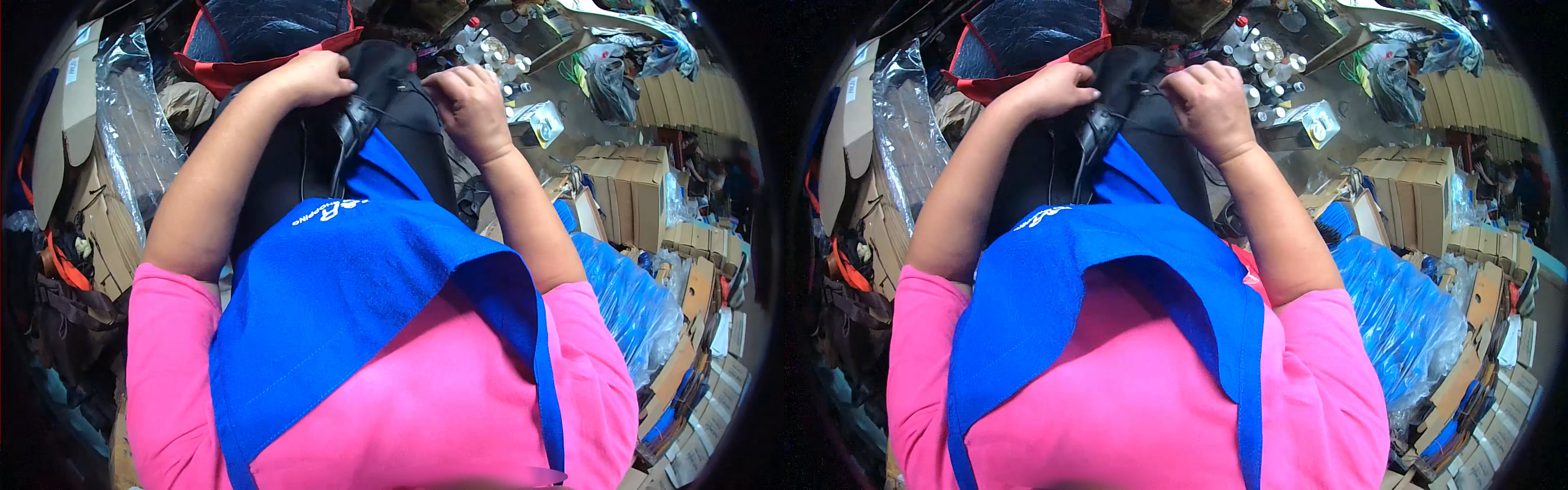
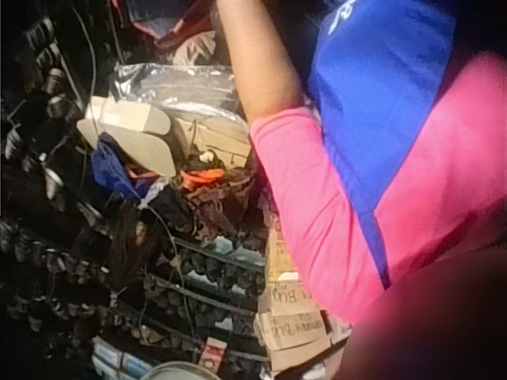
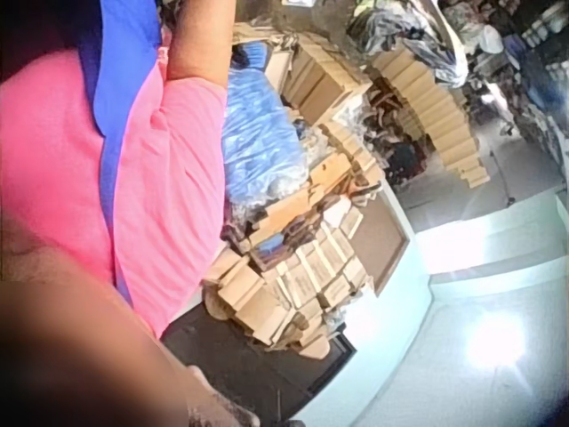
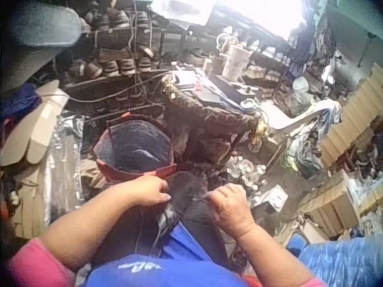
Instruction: Sewing and lacing leather components of a shoe upper together in a workshop.
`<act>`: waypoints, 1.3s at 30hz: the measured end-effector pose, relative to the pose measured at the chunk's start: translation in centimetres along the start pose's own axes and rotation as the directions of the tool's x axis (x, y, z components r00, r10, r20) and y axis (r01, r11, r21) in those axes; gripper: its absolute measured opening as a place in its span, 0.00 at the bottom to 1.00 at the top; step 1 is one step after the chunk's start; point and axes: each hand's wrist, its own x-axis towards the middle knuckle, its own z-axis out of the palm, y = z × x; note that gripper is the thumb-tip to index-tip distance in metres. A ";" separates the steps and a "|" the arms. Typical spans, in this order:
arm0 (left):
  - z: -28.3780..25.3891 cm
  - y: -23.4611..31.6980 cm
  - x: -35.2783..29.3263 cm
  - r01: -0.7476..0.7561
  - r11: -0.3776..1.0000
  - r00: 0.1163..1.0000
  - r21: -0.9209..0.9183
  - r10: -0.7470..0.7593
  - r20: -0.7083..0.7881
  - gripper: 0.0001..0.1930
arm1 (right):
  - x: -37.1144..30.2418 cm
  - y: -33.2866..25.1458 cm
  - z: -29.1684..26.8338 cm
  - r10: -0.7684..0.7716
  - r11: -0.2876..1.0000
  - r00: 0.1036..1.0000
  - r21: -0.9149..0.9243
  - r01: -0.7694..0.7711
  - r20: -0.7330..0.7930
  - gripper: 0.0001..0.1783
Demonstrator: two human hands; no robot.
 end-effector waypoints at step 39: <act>3.8 -1.1 -2.1 -0.007 0.076 1.000 -0.997 -0.008 -0.008 0.19 | 3.9 1.1 2.6 0.101 0.577 0.616 0.458 -0.676 0.781 0.22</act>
